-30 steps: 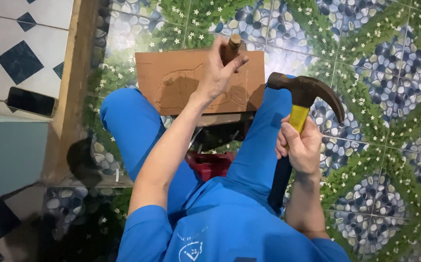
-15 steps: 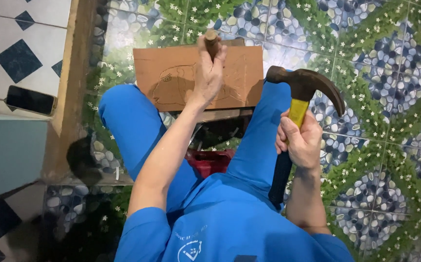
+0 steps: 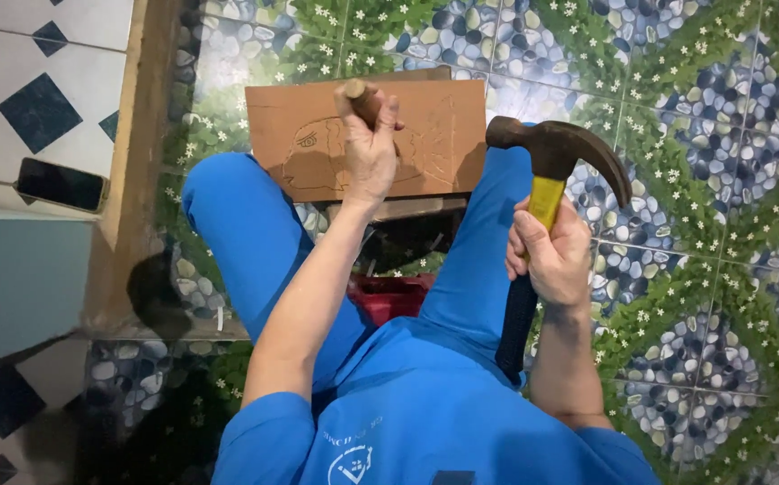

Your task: Carving a fish design into a wooden board using a hammer, chisel, and utility knife.

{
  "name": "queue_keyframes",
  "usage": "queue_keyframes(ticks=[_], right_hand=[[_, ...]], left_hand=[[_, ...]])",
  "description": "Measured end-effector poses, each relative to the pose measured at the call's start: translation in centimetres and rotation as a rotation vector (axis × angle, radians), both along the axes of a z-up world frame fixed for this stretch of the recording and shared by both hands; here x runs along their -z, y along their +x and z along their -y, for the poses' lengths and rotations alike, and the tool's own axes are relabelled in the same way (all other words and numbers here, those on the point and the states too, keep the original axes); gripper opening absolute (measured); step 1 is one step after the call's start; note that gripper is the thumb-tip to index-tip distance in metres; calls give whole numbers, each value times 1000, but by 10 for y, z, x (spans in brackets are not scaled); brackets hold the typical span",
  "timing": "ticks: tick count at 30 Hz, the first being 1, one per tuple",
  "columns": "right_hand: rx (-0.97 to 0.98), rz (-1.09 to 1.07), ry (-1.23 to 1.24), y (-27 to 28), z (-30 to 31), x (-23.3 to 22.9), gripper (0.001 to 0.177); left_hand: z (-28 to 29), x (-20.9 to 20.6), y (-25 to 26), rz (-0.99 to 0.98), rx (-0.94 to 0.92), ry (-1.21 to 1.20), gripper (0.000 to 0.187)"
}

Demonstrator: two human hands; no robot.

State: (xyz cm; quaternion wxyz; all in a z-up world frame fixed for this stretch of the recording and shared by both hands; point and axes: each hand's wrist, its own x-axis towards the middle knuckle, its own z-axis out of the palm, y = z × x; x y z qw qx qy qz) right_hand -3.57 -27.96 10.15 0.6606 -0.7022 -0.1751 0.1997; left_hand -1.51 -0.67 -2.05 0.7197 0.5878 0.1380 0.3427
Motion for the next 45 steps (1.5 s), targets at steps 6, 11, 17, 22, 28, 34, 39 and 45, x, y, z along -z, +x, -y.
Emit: queue_keyframes(ticks=[6,11,17,22,28,34,39,45], right_hand=[[-3,7,-8,-2,-2,-6,9],[21,29,73,2,2,11,8],[41,15,162,4,3,16,10],[30,26,160,5,2,17,10],[-3,46,123,6,-1,14,10],[-9,41,142,4,-5,10,9],[-22,50,117,4,-6,10,8],[-32,46,110,4,-10,5,10]], left_hand=[[3,-2,0,-6,-71,-22,29],[6,-4,-4,65,-92,37,25],[11,-2,-8,42,-135,38,21],[13,-4,-11,64,-127,33,19],[16,-19,-17,81,-114,91,18],[14,-18,-17,93,-112,120,16],[13,-20,-17,112,-122,138,14],[16,-13,-15,129,-135,162,16]])
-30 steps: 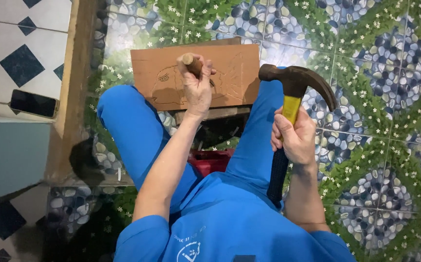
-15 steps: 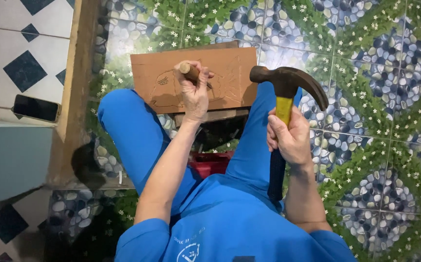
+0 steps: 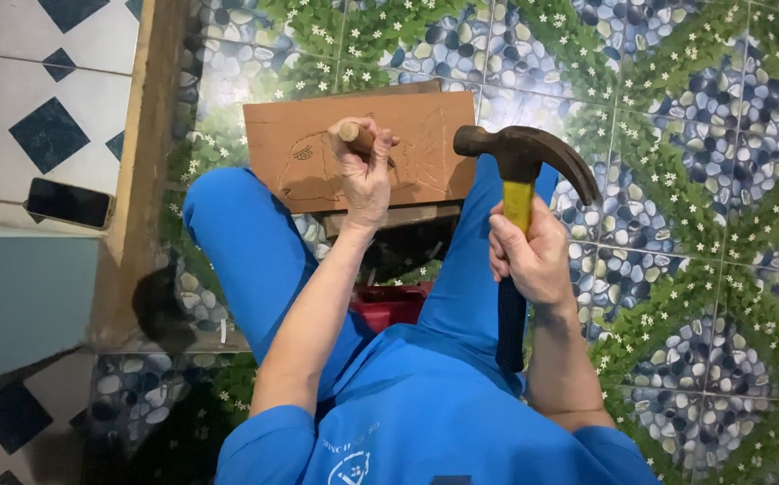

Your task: Carving a fish design into a wooden board using a hammer, chisel, and utility knife.

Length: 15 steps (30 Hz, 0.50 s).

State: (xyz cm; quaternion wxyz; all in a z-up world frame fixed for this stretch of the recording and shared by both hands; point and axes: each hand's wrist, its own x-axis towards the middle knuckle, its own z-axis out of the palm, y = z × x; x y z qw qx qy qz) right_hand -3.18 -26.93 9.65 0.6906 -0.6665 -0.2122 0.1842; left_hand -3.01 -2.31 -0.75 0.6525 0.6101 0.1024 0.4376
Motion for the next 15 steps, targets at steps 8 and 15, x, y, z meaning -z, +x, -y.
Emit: queue_keyframes(ticks=[8,15], right_hand=[[-36,40,-28,3,-1,-1,9],[-82,65,-9,4,-8,0,8]], left_hand=[[5,18,1,25,22,25,18],[1,29,1,63,9,0,20]])
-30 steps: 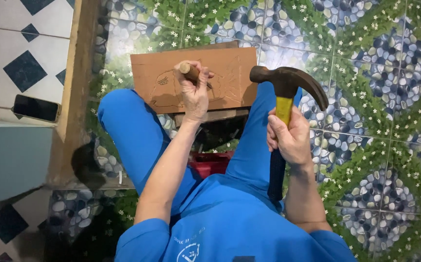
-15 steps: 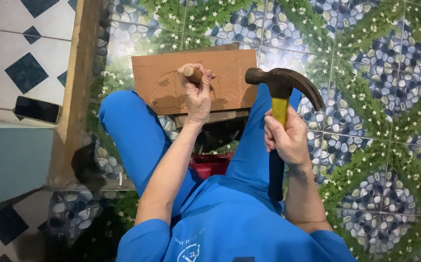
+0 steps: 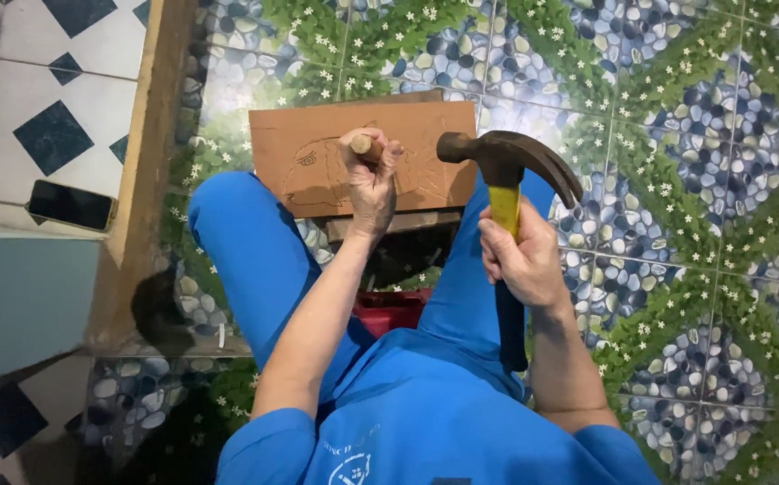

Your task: Carving a fish design into a wooden board using a hammer, chisel, and utility knife.

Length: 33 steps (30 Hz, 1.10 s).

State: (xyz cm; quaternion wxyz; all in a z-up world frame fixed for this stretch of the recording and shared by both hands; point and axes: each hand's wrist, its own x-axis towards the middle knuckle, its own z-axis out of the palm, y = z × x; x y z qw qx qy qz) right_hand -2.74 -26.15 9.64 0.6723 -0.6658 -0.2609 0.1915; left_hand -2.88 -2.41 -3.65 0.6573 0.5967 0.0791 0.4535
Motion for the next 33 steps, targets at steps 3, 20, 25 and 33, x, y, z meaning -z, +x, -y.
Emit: queue_keyframes(ticks=[3,20,25,33], right_hand=[[-32,47,-27,1,-4,-1,9],[-293,649,-417,37,-74,-93,14],[-434,674,-738,26,-101,-119,47],[-468,656,-894,45,-97,-116,54]], left_hand=[[1,-7,-2,-24,-18,-19,21],[2,0,-2,-174,-79,70,24],[-1,55,11,-268,-29,-51,7],[4,-14,-2,-180,-57,-25,12]])
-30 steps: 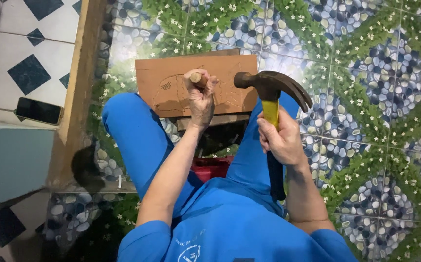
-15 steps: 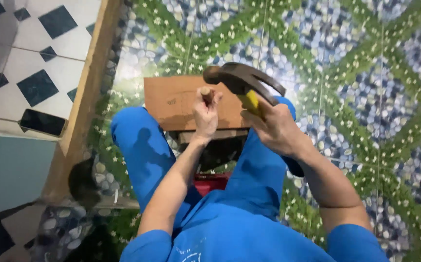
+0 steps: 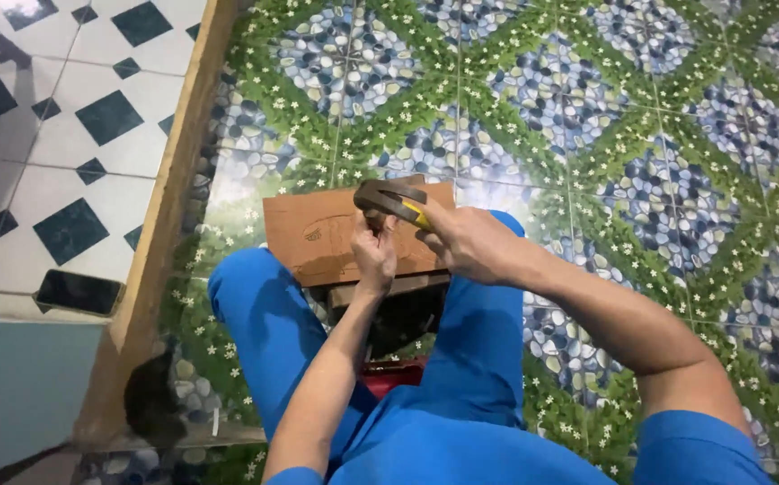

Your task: Carving a fish design into a wooden board using a hammer, chisel, and utility knife.

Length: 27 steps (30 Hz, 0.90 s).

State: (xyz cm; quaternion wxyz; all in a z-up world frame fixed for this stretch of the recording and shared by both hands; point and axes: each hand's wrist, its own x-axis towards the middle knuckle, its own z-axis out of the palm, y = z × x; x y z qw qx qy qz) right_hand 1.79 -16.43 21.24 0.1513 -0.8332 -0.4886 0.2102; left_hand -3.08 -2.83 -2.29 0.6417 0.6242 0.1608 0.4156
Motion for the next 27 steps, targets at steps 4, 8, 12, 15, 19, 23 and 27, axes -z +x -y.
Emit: queue_keyframes(ticks=[4,8,12,15,19,23,27], right_hand=[[23,-52,-24,9,6,16,43],[-46,79,23,1,7,3,23],[-105,101,-8,16,10,27,23],[-107,81,45,13,10,15,23],[-94,62,19,13,3,4,32],[-143,183,42,15,6,-1,15],[-142,126,25,15,4,22,6]], left_hand=[[1,14,3,-53,-30,7,18],[-3,21,4,47,15,-15,19],[-5,30,2,15,52,14,34],[-4,15,-2,-27,50,13,30],[-1,19,3,22,43,-20,17],[-3,30,10,-41,4,55,26],[7,41,8,-151,-52,118,43]])
